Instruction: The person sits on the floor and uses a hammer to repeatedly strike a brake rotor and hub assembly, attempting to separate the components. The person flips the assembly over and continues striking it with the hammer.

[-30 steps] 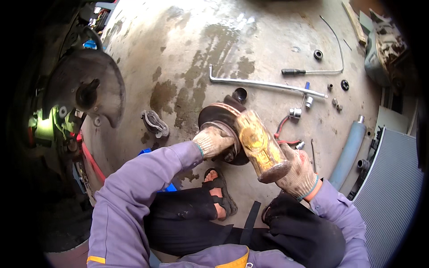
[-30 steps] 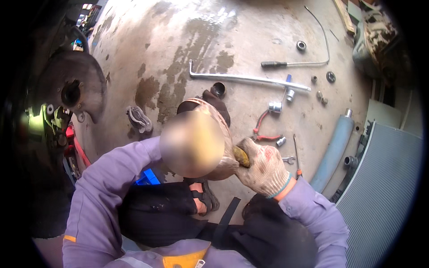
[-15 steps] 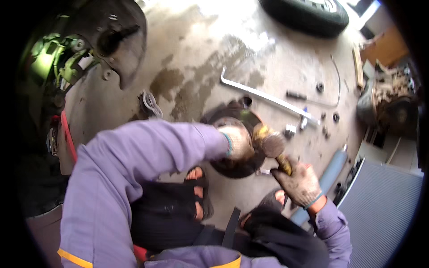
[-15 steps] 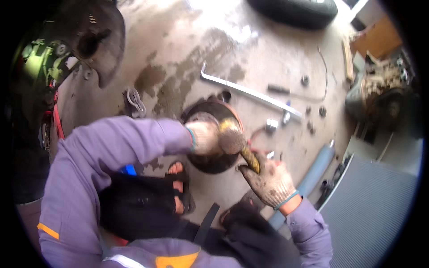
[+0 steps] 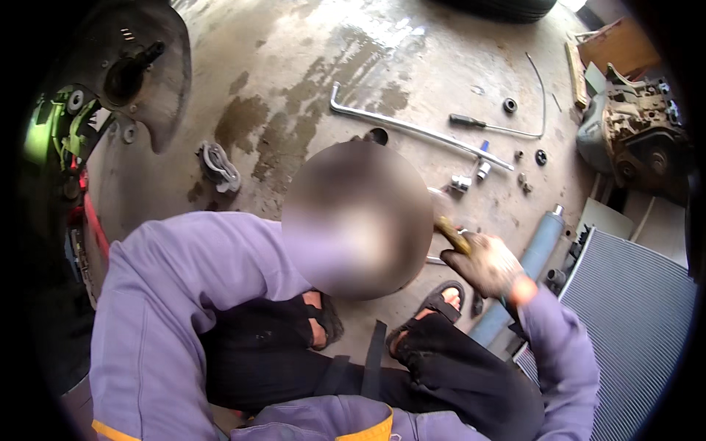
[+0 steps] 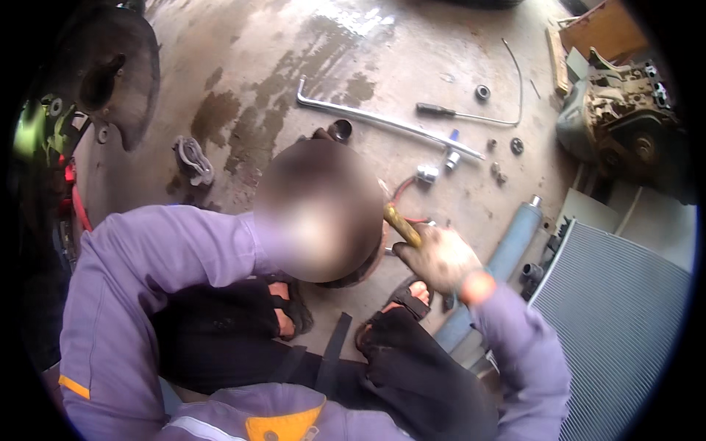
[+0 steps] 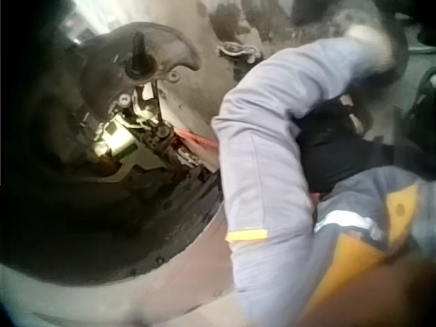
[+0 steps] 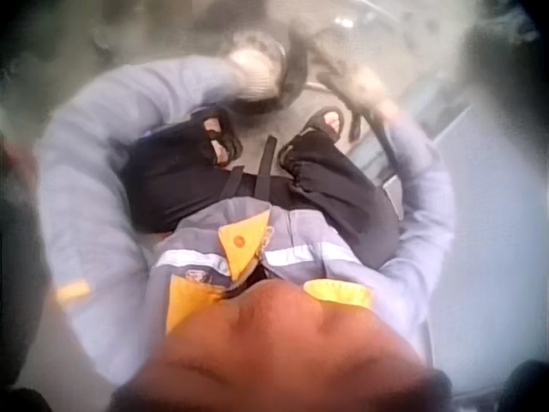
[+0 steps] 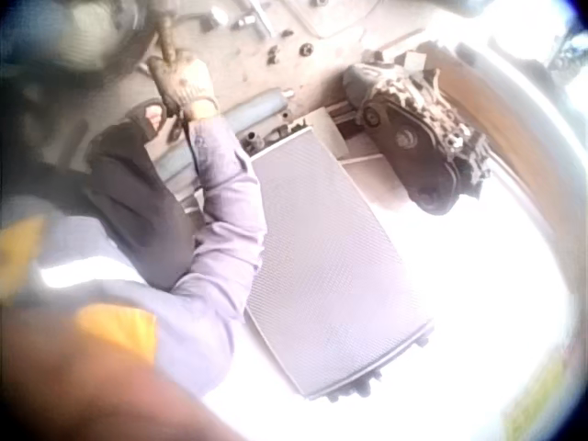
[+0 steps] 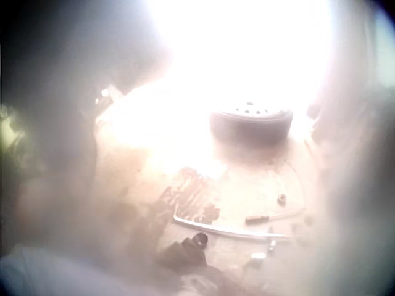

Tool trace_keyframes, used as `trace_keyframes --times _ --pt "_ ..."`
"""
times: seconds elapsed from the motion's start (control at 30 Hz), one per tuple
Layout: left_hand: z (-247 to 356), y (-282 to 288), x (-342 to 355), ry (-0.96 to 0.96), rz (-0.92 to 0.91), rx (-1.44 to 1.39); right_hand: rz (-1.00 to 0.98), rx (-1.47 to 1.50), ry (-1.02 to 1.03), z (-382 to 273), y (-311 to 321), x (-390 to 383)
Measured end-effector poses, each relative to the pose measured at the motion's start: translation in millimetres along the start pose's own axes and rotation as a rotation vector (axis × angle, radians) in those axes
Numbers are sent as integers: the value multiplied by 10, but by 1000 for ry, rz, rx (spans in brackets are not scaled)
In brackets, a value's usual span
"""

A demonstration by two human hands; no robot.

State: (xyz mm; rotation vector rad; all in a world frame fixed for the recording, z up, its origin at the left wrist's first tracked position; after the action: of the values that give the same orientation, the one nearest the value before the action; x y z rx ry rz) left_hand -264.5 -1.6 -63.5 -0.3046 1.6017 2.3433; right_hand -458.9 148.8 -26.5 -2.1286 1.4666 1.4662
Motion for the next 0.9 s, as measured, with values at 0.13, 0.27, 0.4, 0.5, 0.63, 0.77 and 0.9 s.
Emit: trace_keyframes --times 0.13,0.27,0.4,0.5,0.63,0.77,0.9 --pt "77 167 74 -82 133 58 124 120 107 -87 310 7" --pt "104 -75 -174 -121 97 92 113 345 164 -168 107 41" --pt "57 56 -125 -193 120 166 -122 272 8 285 -50 433" --pt "88 26 -134 -206 107 148 85 533 103 -22 327 342" --pt "59 -96 -135 -232 93 176 138 583 38 320 -213 447" --pt "-51 108 20 -214 53 250 -268 740 -219 597 -297 900" --pt "72 -137 -48 -203 25 217 -28 886 86 435 92 790"
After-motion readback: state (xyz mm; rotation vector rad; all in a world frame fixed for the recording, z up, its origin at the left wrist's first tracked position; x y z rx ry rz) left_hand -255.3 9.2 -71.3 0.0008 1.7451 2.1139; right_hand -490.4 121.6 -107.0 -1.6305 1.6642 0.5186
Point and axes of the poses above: each hand's wrist, its own x-axis towards the middle knuckle, its own y-axis out of the back of the hand, z = x × y, the point moved 2 cm from there along x, towards the middle knuckle, and after that the axes turned 14 degrees about x, right-handed, at the moved point
